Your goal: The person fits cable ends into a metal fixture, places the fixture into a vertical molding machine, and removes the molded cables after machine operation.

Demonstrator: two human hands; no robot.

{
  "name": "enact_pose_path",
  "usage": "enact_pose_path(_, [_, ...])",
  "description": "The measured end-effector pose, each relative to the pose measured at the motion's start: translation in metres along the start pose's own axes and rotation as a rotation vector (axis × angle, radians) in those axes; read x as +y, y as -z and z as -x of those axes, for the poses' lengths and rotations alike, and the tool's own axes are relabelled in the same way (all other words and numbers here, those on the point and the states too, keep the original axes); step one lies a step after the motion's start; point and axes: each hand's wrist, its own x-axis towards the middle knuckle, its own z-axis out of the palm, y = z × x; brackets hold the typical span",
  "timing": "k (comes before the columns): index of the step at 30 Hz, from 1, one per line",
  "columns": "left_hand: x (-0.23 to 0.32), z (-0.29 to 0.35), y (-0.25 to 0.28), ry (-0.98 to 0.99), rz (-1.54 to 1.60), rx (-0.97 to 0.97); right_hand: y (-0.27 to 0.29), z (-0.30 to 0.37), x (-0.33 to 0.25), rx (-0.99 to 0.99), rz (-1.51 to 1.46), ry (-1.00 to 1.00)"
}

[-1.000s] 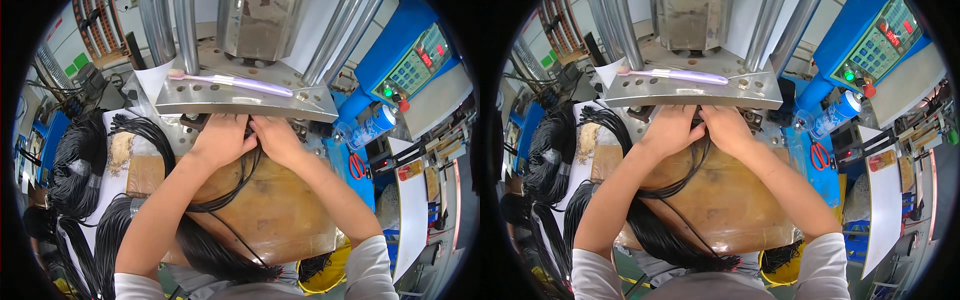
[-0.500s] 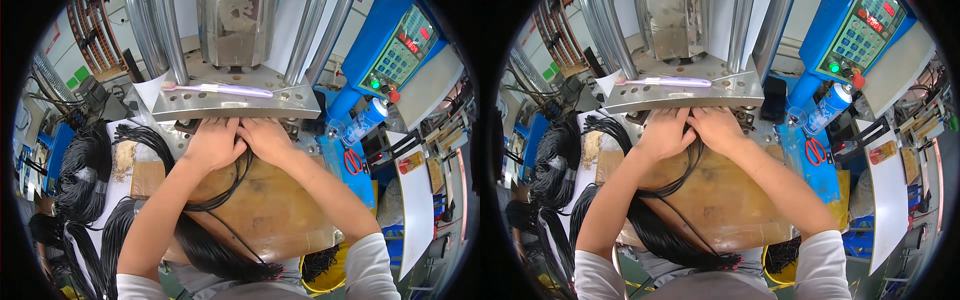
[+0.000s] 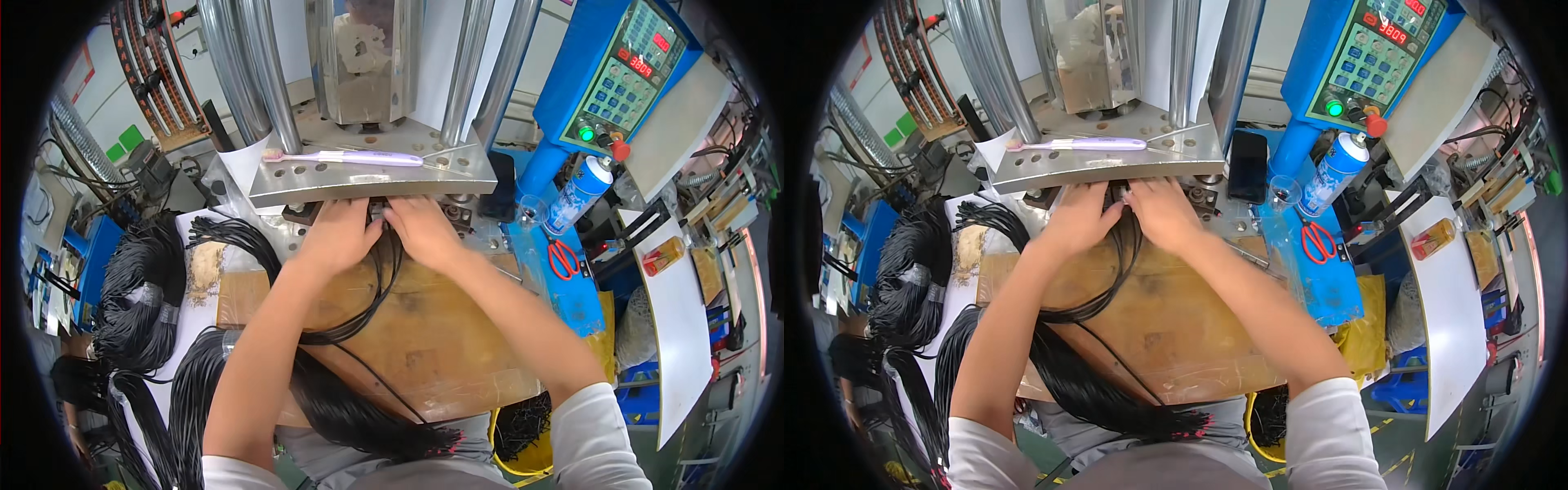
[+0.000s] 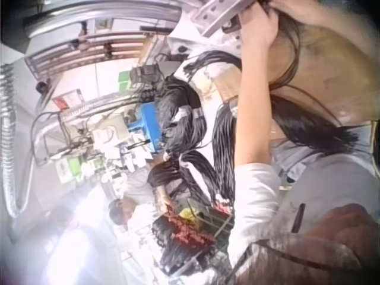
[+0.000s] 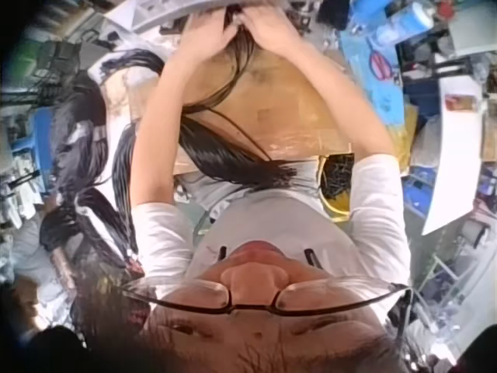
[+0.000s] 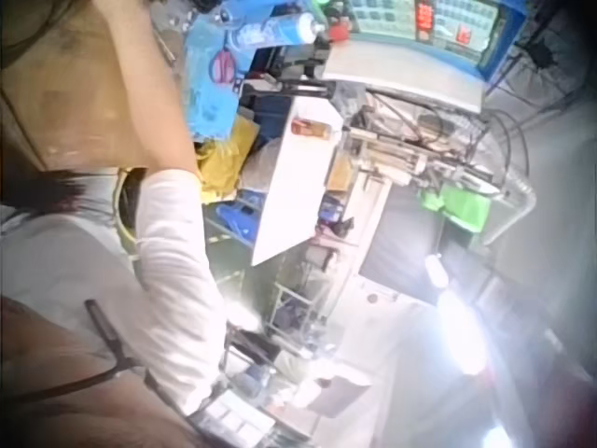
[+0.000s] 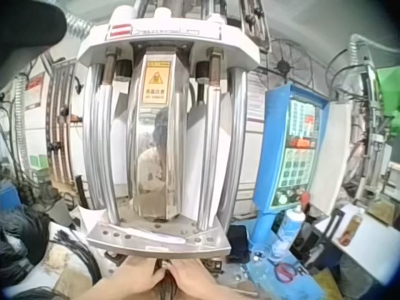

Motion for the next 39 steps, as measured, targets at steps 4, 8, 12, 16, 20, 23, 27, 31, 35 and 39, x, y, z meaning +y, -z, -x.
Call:
enact_pose_path(4, [0.038,0.107,0.058,-0.160,0.071,-0.083,0.032,0.134,-0.027,-0.099,-0.148,0.054])
enact_pose_path(8, [0.044,0.241,0.114,0.025,0.028,-0.078,0.107,0.219,-0.072,-0.480,0.021,0.104])
enact_pose_path(12, [0.026,0.304,0.098,0.144,-0.097,-0.237,0.105,0.248,-0.096,-0.459,0.159,0.024])
enact_pose_path(16, [0.023,0.307,0.081,0.133,-0.291,-0.124,0.094,0.250,-0.096,-0.388,0.257,0.007])
enact_pose_path(20, [0.020,0.308,0.079,0.126,-0.245,-0.031,0.093,0.248,-0.098,-0.362,0.234,0.009])
enact_pose_path(23, [0.017,0.306,0.078,0.103,-0.228,-0.005,0.092,0.248,-0.098,-0.344,0.255,0.025])
enact_pose_path(27, [0.017,0.307,0.079,0.091,-0.217,0.001,0.092,0.247,-0.099,-0.347,0.258,0.000])
enact_pose_path(31, [0.018,0.307,0.082,0.109,-0.230,-0.014,0.090,0.244,-0.101,-0.327,0.229,-0.008])
enact_pose_path(35, [0.017,0.307,0.083,0.096,-0.234,-0.006,0.086,0.247,-0.099,-0.338,0.241,0.041])
enact_pose_path(39, [0.017,0.305,0.088,0.115,-0.234,-0.035,0.088,0.244,-0.103,-0.339,0.239,0.006])
